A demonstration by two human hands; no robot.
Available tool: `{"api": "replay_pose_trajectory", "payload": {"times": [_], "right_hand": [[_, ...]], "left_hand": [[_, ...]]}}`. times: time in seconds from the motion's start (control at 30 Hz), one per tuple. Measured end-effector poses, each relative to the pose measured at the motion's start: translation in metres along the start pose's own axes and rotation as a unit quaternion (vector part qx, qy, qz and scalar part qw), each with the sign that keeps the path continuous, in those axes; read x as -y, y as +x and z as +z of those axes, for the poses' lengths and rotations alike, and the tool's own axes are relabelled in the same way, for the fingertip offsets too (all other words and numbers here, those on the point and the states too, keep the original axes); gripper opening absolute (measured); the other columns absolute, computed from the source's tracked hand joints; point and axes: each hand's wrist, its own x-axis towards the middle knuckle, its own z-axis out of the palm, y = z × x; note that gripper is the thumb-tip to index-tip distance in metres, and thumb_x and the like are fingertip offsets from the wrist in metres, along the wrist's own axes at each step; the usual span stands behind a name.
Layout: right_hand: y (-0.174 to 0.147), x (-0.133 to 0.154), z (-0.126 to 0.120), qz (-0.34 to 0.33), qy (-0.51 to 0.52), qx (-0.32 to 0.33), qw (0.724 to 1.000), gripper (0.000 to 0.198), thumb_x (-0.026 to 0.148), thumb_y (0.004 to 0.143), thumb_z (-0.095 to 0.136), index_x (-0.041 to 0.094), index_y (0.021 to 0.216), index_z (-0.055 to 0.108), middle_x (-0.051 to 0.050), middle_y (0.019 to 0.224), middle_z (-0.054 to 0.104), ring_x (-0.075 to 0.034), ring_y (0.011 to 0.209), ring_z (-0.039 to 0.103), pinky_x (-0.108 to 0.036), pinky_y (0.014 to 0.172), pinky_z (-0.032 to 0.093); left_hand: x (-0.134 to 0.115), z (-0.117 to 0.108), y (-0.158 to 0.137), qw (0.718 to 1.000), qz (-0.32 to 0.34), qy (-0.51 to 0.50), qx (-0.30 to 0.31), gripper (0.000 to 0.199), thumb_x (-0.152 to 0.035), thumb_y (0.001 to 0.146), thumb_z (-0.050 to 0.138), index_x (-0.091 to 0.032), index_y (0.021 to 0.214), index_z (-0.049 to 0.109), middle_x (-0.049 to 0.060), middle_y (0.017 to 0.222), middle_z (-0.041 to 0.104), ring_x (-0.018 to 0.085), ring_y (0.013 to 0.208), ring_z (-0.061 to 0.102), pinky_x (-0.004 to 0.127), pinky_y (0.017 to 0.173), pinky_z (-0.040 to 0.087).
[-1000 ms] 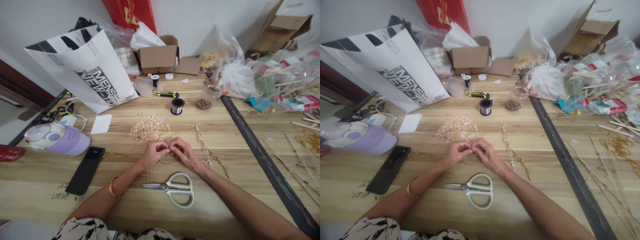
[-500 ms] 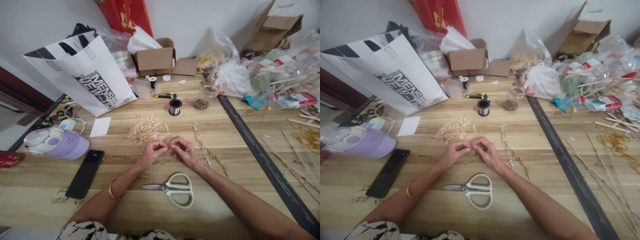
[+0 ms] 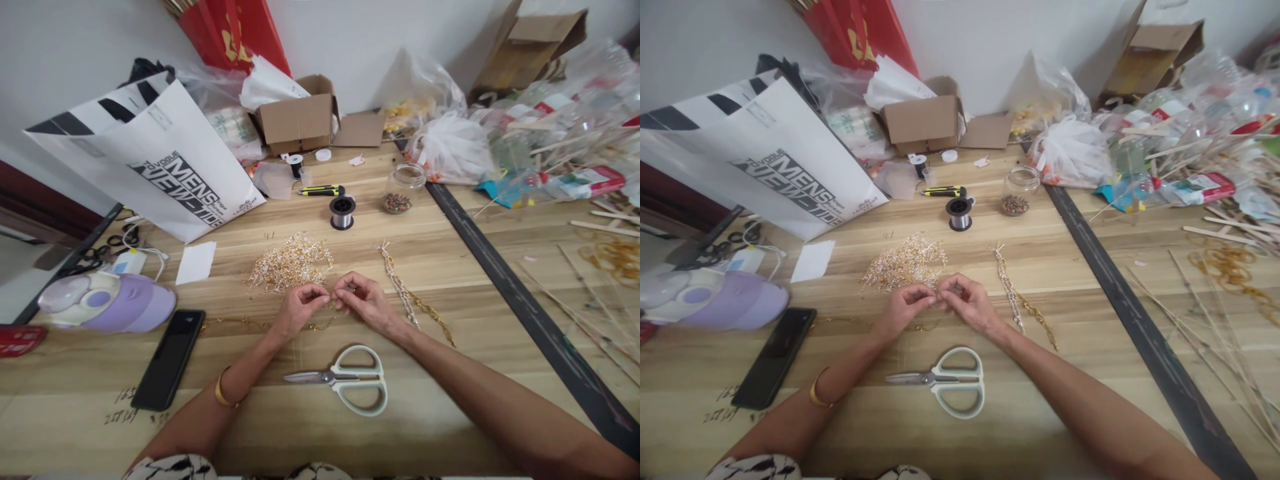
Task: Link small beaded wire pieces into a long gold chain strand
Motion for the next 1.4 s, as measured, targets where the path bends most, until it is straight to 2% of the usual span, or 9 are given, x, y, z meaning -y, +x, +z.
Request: {"api": "replay_pose_trajectory", "payload": {"times": [0.27,0.4,0.77,1.07,1.4], "right_hand": [[0.0006,0.0007,0.0002,0.013,-0.019,-0.002,1.000,0.026,0.039,0.079,0.062,0.014,0.084,0.059,0.001,0.062,0.056,-0.008,0.051,0.052,-0.020,0.048,0.046],[0.0007,0.0018,0.0012,0.015,-0.045,-0.010,0.999,0.026,0.038,0.078,0.063,0.012,0.083,0.062,0.000,0.062,0.058,-0.009,0.052,0.053,-0.020,0.049,0.046],[0.0020,-0.0021,0.0006,0.011,-0.033,-0.003,0.999,0.023,0.036,0.077,0.064,0.013,0.080,0.060,0.000,0.061,0.060,-0.010,0.052,0.056,-0.021,0.052,0.047],[-0.0007,-0.0047,-0.0012,-0.028,-0.147,0.008,0.989,0.018,0.031,0.083,0.056,0.014,0.079,0.058,0.002,0.058,0.053,-0.007,0.050,0.045,-0.018,0.045,0.035],[-0.0016,-0.0001,-0.0020,-0.044,-0.179,0.025,0.983,0.017,0.029,0.083,0.053,0.014,0.078,0.059,0.002,0.059,0.051,-0.008,0.052,0.041,-0.019,0.046,0.031]], "left_hand": [[0.0008,-0.0012,0.0010,0.999,-0.018,-0.016,-0.023,0.020,-0.031,0.066,0.071,-0.012,0.071,0.067,0.002,0.064,0.064,0.012,0.060,0.056,0.022,0.060,0.044],[0.0009,-0.0019,0.0021,0.999,-0.028,-0.034,-0.028,0.022,-0.032,0.064,0.073,-0.012,0.072,0.067,0.001,0.063,0.064,0.012,0.059,0.056,0.023,0.060,0.045],[0.0020,-0.0023,0.0016,0.998,-0.029,-0.038,-0.038,0.018,-0.028,0.065,0.072,-0.013,0.073,0.068,0.001,0.066,0.065,0.012,0.062,0.057,0.023,0.064,0.047],[0.0042,-0.0033,0.0021,0.998,-0.025,-0.045,-0.031,0.016,-0.027,0.067,0.072,-0.013,0.073,0.068,0.000,0.067,0.065,0.011,0.062,0.056,0.022,0.064,0.046],[0.0029,-0.0030,0.0022,0.998,-0.031,-0.038,-0.035,0.016,-0.028,0.066,0.072,-0.013,0.073,0.068,0.000,0.065,0.065,0.011,0.062,0.056,0.023,0.065,0.045]]}}
